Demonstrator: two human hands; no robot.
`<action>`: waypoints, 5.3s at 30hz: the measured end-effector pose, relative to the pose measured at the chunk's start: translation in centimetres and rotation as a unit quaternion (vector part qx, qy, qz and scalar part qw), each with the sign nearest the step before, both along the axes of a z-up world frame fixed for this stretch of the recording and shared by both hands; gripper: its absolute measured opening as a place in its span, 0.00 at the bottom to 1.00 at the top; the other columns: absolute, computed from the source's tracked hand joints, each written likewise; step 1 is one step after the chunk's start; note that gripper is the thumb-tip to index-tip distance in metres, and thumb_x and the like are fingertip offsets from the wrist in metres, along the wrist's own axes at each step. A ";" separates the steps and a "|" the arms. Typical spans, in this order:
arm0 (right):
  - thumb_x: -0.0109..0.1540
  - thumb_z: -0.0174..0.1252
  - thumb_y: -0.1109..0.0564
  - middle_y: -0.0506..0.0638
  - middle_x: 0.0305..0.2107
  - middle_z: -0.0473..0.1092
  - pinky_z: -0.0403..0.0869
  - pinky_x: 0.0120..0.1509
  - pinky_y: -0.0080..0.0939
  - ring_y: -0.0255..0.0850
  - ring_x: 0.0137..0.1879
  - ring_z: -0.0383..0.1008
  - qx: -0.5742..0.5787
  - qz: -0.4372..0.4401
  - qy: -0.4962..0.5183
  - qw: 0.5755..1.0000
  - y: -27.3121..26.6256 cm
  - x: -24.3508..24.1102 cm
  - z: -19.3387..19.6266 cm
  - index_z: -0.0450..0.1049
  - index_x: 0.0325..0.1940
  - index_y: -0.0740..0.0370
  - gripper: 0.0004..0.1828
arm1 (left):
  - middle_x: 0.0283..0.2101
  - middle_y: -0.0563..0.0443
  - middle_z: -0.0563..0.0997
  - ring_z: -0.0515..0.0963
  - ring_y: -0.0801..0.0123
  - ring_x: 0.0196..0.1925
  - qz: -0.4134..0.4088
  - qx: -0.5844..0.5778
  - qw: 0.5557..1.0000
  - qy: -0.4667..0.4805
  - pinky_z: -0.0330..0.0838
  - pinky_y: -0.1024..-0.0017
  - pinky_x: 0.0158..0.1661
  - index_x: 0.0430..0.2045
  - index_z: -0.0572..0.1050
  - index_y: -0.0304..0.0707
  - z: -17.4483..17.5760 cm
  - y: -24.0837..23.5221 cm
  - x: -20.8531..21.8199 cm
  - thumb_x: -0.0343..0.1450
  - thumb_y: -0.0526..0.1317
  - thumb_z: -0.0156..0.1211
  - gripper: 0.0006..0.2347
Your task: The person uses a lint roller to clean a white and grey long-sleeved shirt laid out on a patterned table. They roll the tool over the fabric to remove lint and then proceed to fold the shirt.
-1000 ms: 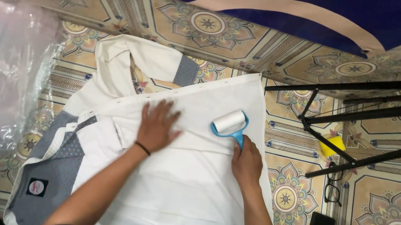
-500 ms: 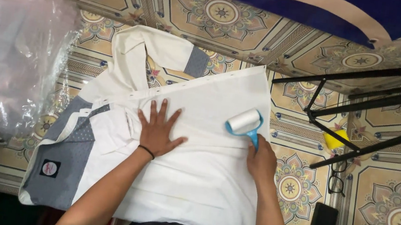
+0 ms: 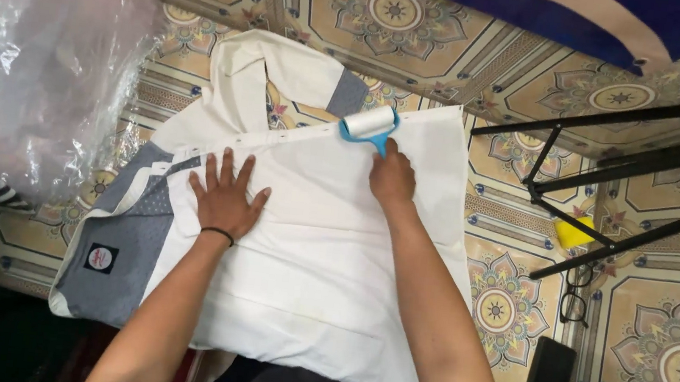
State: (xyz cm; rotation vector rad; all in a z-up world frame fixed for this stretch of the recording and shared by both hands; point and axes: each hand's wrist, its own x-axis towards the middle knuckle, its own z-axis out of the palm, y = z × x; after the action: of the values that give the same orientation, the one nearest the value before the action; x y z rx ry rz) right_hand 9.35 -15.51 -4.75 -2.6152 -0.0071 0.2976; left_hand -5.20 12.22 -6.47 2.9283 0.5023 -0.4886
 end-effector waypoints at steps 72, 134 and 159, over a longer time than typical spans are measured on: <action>0.62 0.63 0.56 0.61 0.56 0.71 0.67 0.71 0.55 0.55 0.66 0.70 -0.045 0.096 0.004 0.994 0.2 -8.7 0.5 0.67 0.73 0.56 0.33 | 0.40 0.41 0.82 0.84 0.49 0.46 0.157 -0.076 0.976 -0.130 0.75 0.49 0.44 0.46 0.76 0.43 2.9 10.7 -5.9 0.71 0.53 0.60 0.18; 0.68 0.56 0.59 0.59 0.44 0.71 0.74 0.56 0.55 0.60 0.52 0.76 0.128 0.219 -0.098 0.962 5.6 -8.6 2.0 0.72 0.64 0.61 0.19 | 0.71 0.54 0.68 0.51 0.54 0.79 -0.162 -0.159 0.969 -0.095 0.36 0.27 0.68 0.62 0.72 0.59 1.1 0.7 -6.5 0.72 0.58 0.52 0.23; 0.72 0.49 0.53 0.56 0.50 0.69 0.72 0.64 0.60 0.56 0.59 0.74 0.064 0.126 -0.123 0.982 -1.2 -8.7 -5.5 0.67 0.66 0.58 0.19 | 0.38 0.54 0.73 0.75 0.57 0.50 -0.101 -0.081 0.887 -0.444 0.65 0.53 0.54 0.28 0.80 0.47 -9.1 0.1 -4.7 0.66 0.41 0.67 0.03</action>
State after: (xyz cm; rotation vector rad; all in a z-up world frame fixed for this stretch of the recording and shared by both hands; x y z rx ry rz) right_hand 0.65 -16.74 -10.26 -2.5064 -0.4306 0.0559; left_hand -9.90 12.30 -15.62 2.6472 0.0206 0.7493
